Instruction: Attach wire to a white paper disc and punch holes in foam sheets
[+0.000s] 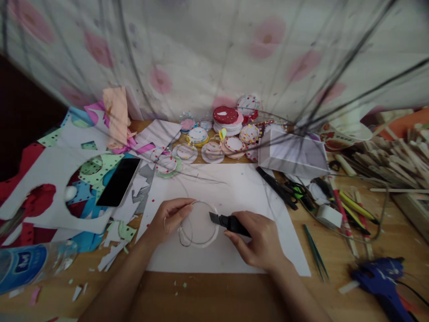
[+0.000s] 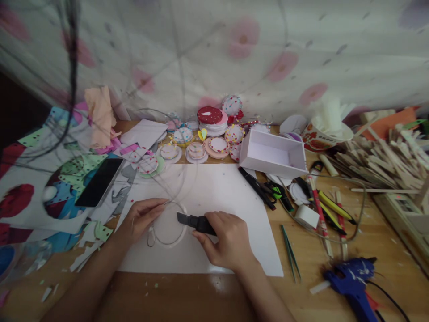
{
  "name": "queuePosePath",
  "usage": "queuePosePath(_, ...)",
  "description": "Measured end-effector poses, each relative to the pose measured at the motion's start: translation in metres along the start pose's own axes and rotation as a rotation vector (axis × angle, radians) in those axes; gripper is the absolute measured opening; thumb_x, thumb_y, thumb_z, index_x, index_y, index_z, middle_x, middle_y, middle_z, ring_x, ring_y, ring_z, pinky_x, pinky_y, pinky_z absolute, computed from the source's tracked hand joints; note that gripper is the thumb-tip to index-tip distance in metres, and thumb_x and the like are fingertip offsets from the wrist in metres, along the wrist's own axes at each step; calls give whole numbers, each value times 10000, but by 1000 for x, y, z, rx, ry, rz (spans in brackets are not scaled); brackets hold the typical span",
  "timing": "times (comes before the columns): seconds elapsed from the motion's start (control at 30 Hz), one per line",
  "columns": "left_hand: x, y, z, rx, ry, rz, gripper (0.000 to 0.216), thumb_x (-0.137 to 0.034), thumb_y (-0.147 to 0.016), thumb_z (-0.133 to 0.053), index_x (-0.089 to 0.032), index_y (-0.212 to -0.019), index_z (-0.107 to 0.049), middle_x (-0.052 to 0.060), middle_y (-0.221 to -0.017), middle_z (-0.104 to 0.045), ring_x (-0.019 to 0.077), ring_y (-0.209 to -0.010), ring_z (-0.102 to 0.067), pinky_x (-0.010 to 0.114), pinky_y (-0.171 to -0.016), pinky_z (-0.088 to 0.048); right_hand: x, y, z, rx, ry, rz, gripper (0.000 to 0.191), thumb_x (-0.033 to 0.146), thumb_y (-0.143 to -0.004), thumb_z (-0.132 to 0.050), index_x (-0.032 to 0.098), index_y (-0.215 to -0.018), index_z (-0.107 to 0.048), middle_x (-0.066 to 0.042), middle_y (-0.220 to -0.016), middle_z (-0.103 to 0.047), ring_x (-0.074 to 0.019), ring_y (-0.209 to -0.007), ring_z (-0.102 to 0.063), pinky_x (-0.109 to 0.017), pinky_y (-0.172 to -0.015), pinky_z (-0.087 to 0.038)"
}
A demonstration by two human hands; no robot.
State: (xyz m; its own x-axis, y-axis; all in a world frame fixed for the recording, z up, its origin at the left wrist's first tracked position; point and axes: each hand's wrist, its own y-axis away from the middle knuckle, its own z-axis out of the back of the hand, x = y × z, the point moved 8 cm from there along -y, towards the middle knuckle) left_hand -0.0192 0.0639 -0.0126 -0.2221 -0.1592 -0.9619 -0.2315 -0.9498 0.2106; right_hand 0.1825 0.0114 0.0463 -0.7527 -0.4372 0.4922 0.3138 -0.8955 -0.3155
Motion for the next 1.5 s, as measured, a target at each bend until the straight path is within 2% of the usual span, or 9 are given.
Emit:
queuePosePath(0.3, 6, -2, 0, 14, 31, 0, 334, -379, -788, -641, -160, -1029, -714, 35, -718, -705, 127, -568, -552, 192, -484, -382, -3, 0, 0, 12, 19, -28, 312, 450, -869, -486, 157, -832, -588, -39, -635, -616, -180, -580, -562, -269, -526, -323)
queuePosePath(0.47, 0, -1, -2, -7, 24, -18, 285, -362, -771, -656, -182, -976, -739, 53, -808, -733, 160, -677, -607, 211, -574, -447, -7, 0, -1, 19, -10, -46, 320, 447, -875, -469, 156, -860, -598, -44, -660, -633, -187, -600, -585, -268, -536, -334)
queuePosePath(0.67, 0, -1, 6, -62, 79, -24, 272, -371, -754, -668, -191, -940, -752, 45, -780, -729, 160, -676, -609, 206, -572, -439, -17, 2, 2, -12, 33, -110, 318, 447, -862, -491, 149, -857, -600, -55, -664, -623, -198, -609, -583, -274, -543, -336)
queuePosePath(0.77, 0, -2, 4, -34, 69, -24, 299, -370, -781, -643, -180, -994, -734, 43, -776, -720, 155, -662, -603, 205, -558, -432, -20, 1, 1, 18, -113, -192, 300, 439, -870, -481, 159, -819, -576, -27, -633, -573, -165, -572, -529, -262, -529, -328)
queuePosePath(0.9, -1, -1, -2, -1, 30, -26, 296, -366, -787, -638, -178, -996, -733, 43, -787, -720, 160, -675, -608, 206, -566, -438, -37, 5, -1, 13, -468, -482, 312, 461, -894, -446, 180, -804, -548, 32, -563, -456, -114, -507, -414, -238, -487, -309)
queuePosePath(1.03, -3, 3, -12, 51, -29, -16, 277, -355, -797, -629, -199, -1004, -730, 42, -820, -737, 175, -724, -636, 208, -591, -465, -38, 11, -18, 75, -857, -675, 288, 479, -821, -567, 194, -828, -522, 74, -519, -398, -80, -430, -344, -213, -413, -288)
queuePosePath(1.17, -10, 6, -25, 133, -20, -15, 257, -337, -826, -599, -202, -1001, -729, 54, -930, -743, 195, -833, -662, 228, -690, -504, -24, 12, -35, 185, -946, -705, 309, 430, -723, -692, 181, -818, -536, 68, -561, -431, -60, -423, -348, -196, -379, -278)
queuePosePath(1.33, -13, 8, -29, 168, -57, -13, 274, -328, -828, -598, -181, -1022, -721, 68, -933, -744, 198, -824, -666, 233, -685, -512, -18, 15, -43, 211, -1044, -756, 274, 430, -780, -642, 175, -790, -541, 78, -477, -427, -60, -396, -357, -194, -376, -270)
queuePosePath(1.5, -10, 9, -31, 213, -22, -15, 269, -329, -839, -591, -204, -1043, -715, 56, -932, -745, 185, -815, -663, 220, -671, -503, -15, 16, -44, 259, -1172, -717, 302, 410, -825, -614, 158, -671, -552, 68, -407, -433, -43, -362, -338, -193, -372, -226)
